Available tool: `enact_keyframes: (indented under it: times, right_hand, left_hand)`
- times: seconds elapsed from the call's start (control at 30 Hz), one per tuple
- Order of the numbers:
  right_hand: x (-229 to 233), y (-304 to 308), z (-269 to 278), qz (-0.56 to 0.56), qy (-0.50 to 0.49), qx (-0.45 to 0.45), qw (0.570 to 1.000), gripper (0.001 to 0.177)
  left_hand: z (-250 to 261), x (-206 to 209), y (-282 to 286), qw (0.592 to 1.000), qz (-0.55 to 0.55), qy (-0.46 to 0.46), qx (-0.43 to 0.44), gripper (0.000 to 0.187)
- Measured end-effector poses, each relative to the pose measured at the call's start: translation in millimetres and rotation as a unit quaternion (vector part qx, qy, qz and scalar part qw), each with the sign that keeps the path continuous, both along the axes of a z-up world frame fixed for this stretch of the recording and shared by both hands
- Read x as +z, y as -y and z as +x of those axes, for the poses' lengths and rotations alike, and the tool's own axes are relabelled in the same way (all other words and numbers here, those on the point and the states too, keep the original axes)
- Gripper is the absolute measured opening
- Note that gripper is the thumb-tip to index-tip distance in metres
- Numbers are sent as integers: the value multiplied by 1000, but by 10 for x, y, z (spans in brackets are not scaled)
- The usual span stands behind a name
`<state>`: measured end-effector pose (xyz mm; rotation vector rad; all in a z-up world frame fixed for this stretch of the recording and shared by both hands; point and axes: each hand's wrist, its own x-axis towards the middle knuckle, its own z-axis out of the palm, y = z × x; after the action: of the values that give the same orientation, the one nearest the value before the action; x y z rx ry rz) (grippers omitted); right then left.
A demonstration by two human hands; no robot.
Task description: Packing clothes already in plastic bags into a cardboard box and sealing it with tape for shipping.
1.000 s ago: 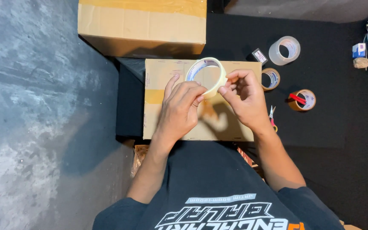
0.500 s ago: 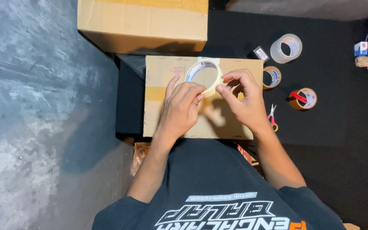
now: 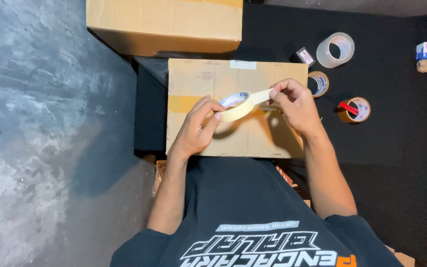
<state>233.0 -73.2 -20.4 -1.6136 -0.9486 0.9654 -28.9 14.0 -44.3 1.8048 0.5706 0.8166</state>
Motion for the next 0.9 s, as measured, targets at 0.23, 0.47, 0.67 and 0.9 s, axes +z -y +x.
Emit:
enact_keyframes:
  times: [0.23, 0.47, 0.67, 0.9]
  right_hand:
    - [74, -20, -140, -43, -100, 10, 994, 12]
    - [-13, -97, -24, -59, -221, 106, 968, 17]
    - [-126, -109, 200, -99, -149, 171, 969, 14]
    - [-40, -213, 384, -81, -41, 281, 956, 14]
  left_hand:
    - [-39, 118, 132, 994, -91, -59, -6, 38]
    - [241, 260, 118, 961, -142, -211, -106, 68]
    - [391, -219, 185, 978, -69, -144, -133, 42]
    - [385, -381, 257, 960, -213, -39, -179, 84]
